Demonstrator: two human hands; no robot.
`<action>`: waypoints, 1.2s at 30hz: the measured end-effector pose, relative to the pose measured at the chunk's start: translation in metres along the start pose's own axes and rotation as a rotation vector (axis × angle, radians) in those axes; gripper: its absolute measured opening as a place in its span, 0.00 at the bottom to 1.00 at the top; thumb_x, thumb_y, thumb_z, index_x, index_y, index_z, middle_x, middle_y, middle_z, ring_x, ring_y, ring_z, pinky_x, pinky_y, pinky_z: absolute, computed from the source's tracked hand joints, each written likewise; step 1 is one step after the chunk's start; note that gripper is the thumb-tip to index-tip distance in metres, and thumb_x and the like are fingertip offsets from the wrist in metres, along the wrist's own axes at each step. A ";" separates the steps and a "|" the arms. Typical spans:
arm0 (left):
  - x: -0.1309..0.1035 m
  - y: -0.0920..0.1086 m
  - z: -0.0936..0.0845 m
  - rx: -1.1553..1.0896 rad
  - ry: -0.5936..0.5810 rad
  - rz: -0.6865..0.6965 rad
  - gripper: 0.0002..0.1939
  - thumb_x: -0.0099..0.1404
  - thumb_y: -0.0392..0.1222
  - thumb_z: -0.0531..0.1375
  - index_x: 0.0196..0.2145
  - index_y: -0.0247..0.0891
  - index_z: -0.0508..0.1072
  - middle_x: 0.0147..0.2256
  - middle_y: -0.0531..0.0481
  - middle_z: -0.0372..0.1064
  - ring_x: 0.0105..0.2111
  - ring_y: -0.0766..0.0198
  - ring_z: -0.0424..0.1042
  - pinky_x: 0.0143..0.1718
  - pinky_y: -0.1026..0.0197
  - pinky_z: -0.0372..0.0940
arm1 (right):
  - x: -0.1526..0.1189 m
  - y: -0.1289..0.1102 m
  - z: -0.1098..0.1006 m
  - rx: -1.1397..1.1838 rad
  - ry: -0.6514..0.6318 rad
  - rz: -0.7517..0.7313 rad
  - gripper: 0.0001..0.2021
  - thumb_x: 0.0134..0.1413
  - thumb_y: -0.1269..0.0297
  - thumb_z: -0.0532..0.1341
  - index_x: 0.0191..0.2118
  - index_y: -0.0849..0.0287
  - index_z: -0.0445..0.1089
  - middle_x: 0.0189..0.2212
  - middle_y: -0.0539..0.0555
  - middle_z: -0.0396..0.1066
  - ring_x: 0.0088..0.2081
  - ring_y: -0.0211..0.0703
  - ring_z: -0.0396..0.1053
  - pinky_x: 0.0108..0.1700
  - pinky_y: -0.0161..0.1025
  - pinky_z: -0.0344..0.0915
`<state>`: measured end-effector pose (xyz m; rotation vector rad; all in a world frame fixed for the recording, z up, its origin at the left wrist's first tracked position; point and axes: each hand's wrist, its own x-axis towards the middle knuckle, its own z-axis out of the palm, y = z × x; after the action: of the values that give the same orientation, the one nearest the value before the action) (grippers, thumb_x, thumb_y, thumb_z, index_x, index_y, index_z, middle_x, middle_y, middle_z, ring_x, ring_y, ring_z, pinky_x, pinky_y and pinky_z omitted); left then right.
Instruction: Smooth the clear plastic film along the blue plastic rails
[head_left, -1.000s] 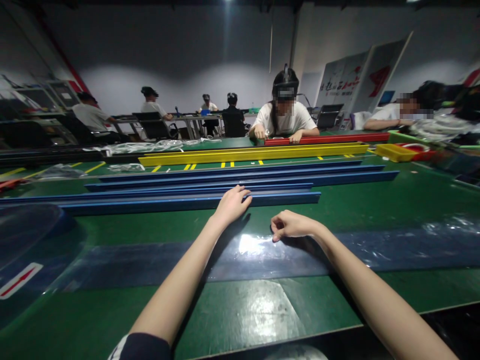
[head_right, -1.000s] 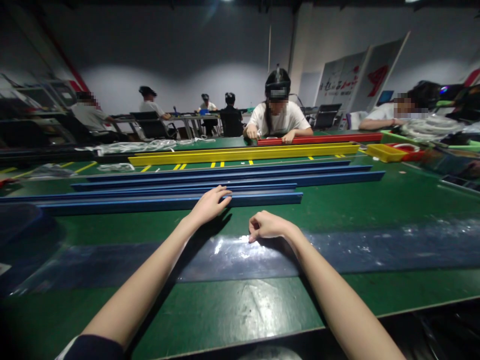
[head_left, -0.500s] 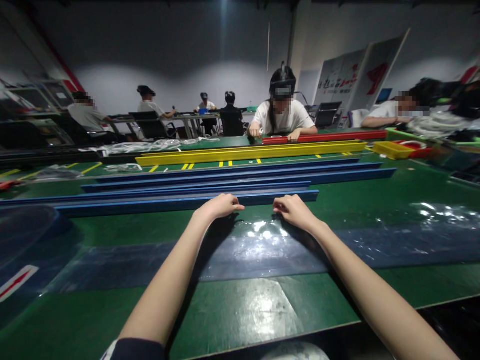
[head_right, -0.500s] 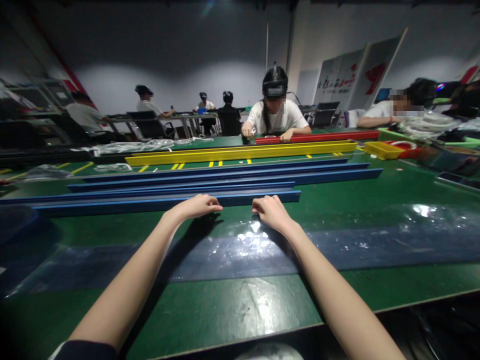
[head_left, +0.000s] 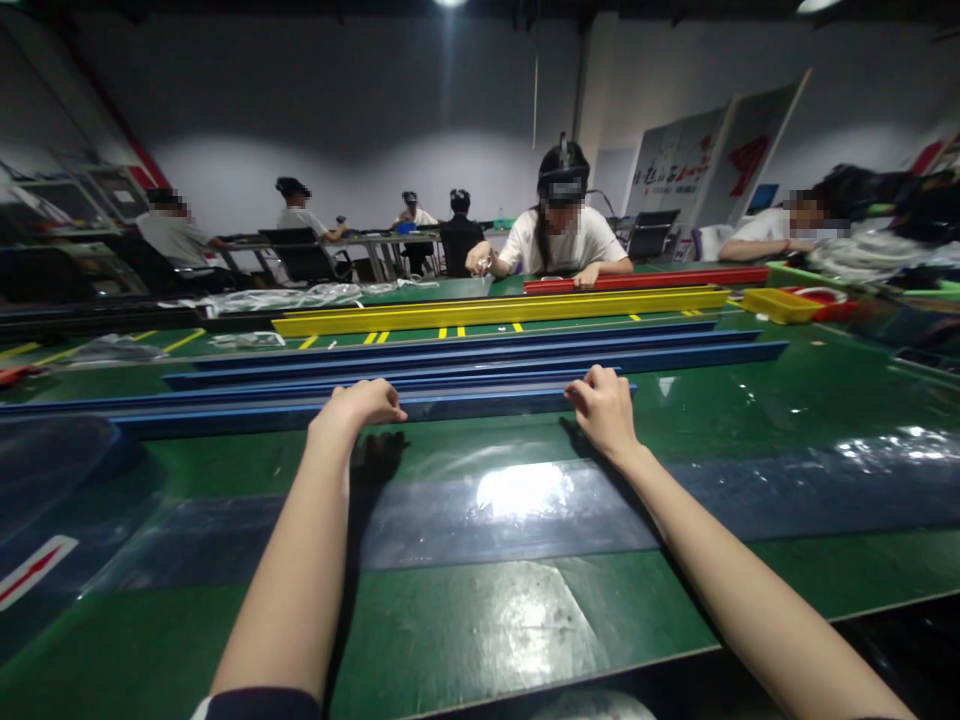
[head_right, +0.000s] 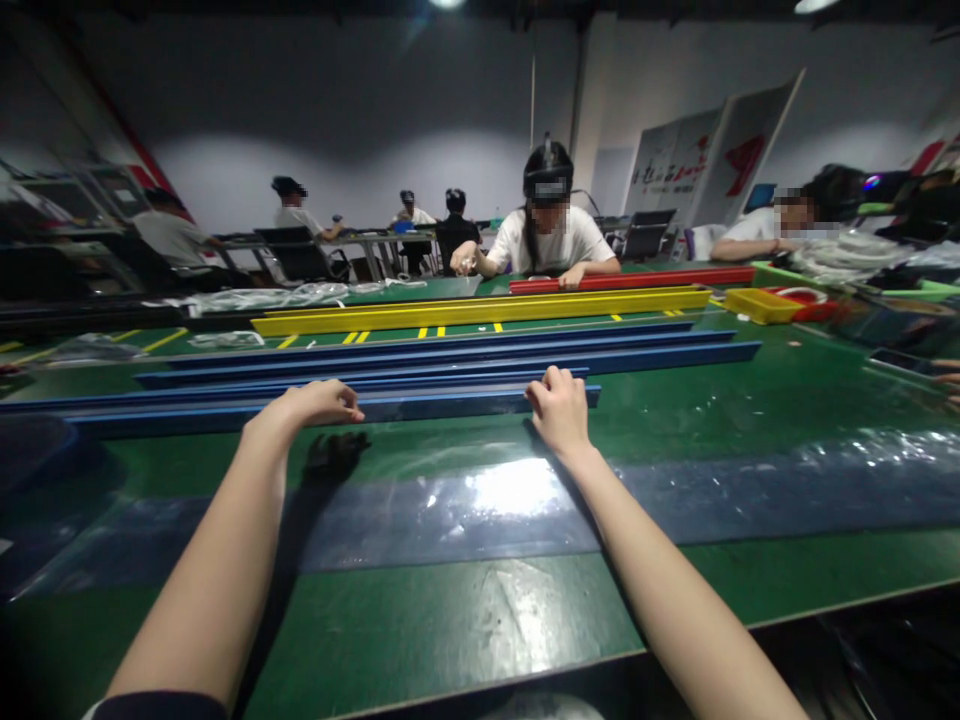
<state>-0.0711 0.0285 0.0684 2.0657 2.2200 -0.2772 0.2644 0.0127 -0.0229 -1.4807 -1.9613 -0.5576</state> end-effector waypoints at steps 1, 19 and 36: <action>-0.001 -0.003 -0.001 0.008 0.024 -0.032 0.11 0.53 0.50 0.58 0.30 0.44 0.76 0.38 0.47 0.74 0.42 0.51 0.71 0.44 0.52 0.60 | 0.000 0.001 0.002 0.006 0.003 0.024 0.11 0.58 0.65 0.52 0.33 0.58 0.71 0.31 0.56 0.68 0.37 0.46 0.62 0.37 0.40 0.51; 0.010 -0.012 0.028 -0.098 0.915 -0.100 0.15 0.60 0.38 0.51 0.39 0.38 0.75 0.44 0.38 0.66 0.52 0.45 0.56 0.56 0.39 0.39 | -0.005 -0.003 0.033 0.224 -0.160 -0.066 0.28 0.59 0.56 0.47 0.62 0.66 0.51 0.57 0.64 0.59 0.59 0.50 0.54 0.58 0.51 0.53; 0.009 0.116 0.093 -0.059 0.729 0.585 0.23 0.67 0.49 0.47 0.56 0.42 0.62 0.56 0.43 0.60 0.57 0.55 0.57 0.56 0.51 0.52 | -0.002 -0.003 0.037 0.232 -0.142 -0.154 0.24 0.59 0.60 0.49 0.60 0.62 0.55 0.60 0.62 0.53 0.62 0.49 0.47 0.59 0.52 0.49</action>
<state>0.0388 0.0268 -0.0324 2.9658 1.6884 0.6760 0.2539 0.0348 -0.0509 -1.2630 -2.1811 -0.2824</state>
